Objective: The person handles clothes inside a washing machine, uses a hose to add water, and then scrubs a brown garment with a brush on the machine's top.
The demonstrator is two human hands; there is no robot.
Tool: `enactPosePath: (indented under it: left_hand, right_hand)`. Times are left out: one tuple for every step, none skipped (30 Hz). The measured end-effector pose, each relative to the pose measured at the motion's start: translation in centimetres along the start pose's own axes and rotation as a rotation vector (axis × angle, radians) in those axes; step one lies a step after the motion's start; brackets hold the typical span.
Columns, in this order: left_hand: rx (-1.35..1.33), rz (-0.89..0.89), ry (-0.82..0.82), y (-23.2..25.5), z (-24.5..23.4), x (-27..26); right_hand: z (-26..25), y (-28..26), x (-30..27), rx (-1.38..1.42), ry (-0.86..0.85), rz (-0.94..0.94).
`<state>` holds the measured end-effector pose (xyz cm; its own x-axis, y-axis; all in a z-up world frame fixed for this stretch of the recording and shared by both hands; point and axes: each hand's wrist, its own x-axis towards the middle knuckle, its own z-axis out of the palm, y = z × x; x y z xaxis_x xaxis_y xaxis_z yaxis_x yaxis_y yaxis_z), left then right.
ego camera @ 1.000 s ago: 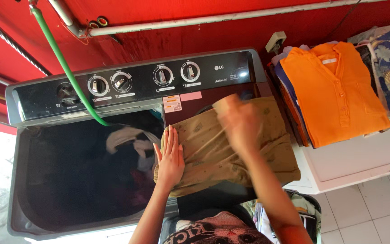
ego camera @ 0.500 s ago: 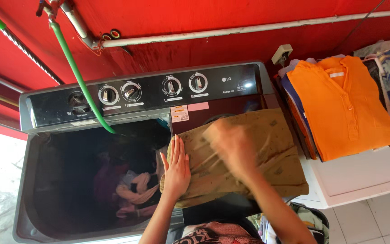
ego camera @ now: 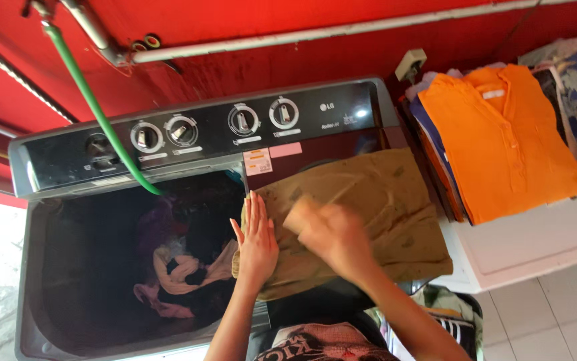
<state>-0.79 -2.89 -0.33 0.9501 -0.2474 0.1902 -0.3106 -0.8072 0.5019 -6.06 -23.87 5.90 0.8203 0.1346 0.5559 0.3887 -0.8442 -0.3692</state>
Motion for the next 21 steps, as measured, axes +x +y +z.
enactPosePath:
  left_hand:
    - [-0.001,0.003,-0.01,-0.1,-0.1,-0.3]
    - [-0.005,-0.01,-0.011,-0.1,-0.1,-0.3]
    - [-0.008,-0.022,-0.011,-0.1,-0.2,-0.2]
    - [-0.008,-0.021,-0.019,-0.1,-0.3,-0.3]
    - [-0.028,-0.01,-0.015,-0.2,-0.4,-0.4]
    - [-0.048,0.002,-0.008,-0.1,-0.5,-0.3]
    - [-0.049,0.003,-0.011,0.1,-0.6,-0.2]
    - [-0.036,-0.005,-0.014,0.3,-0.7,-0.1]
    - [-0.023,-0.013,-0.017,0.5,-0.7,-0.1]
    - [-0.026,-0.012,-0.02,0.6,-0.8,-0.1]
    - [-0.039,-0.008,-0.02,0.6,-0.9,-0.1]
    - [-0.051,-0.004,-0.022,0.6,-1.1,-0.1]
    - [-0.052,-0.004,-0.027,0.5,-1.0,-0.1]
    - [-0.046,-0.002,-0.02,0.5,-0.9,-0.1]
    - [-0.039,-0.001,-0.013,0.4,-0.9,-0.1]
    - [-0.041,0.004,-0.014,0.3,-0.9,-0.2]
    - [-0.041,0.012,-0.013,0.2,-1.0,-0.4]
    - [-0.039,0.017,-0.01,0.1,-1.0,-0.6]
    - [-0.04,0.02,-0.01,0.1,-0.9,-0.5]
    - [-0.038,0.008,-0.014,0.2,-0.9,-0.5]
    - [-0.035,-0.005,-0.018,0.2,-0.9,-0.5]
  right_hand:
    - [0.3,-1.0,-0.3,-0.044,-0.006,-0.167]
    - [0.0,-0.2,-0.1,-0.048,-0.005,-0.163]
    - [-0.7,1.4,0.0,0.147,-0.114,0.076]
    - [-1.3,2.8,-0.4,0.344,-0.225,0.318]
    - [-2.0,4.6,-0.6,0.191,-0.221,0.437]
    - [-2.9,6.7,-0.7,0.034,-0.215,0.55]
    - [-4.1,8.9,-0.5,-0.17,-0.074,0.482]
    - [-4.8,10.3,-0.4,-0.372,0.068,0.407]
    - [-4.6,10.7,-0.5,-0.375,0.069,0.412]
    - [-4.5,10.7,-0.3,-0.336,0.1,0.528]
    - [-4.1,10.1,0.0,-0.295,0.131,0.645]
    - [-2.7,8.5,0.6,0.252,0.22,0.775]
    - [-1.0,6.4,1.5,0.807,0.304,0.868]
    - [-0.2,3.7,1.5,0.454,0.195,0.545]
    - [0.0,0.9,1.2,0.106,0.079,0.219]
    - [0.2,-1.1,1.6,0.057,0.044,0.068]
    - [0.0,-2.2,1.9,0.008,0.007,-0.083]
    - [-0.7,-1.8,2.3,0.006,0.009,-0.083]
    - [-1.5,-0.4,2.7,0.173,-0.184,0.173]
    - [-2.2,1.2,2.9,0.343,-0.38,0.427]
    - [-2.6,3.6,3.4,0.3,-0.427,0.799]
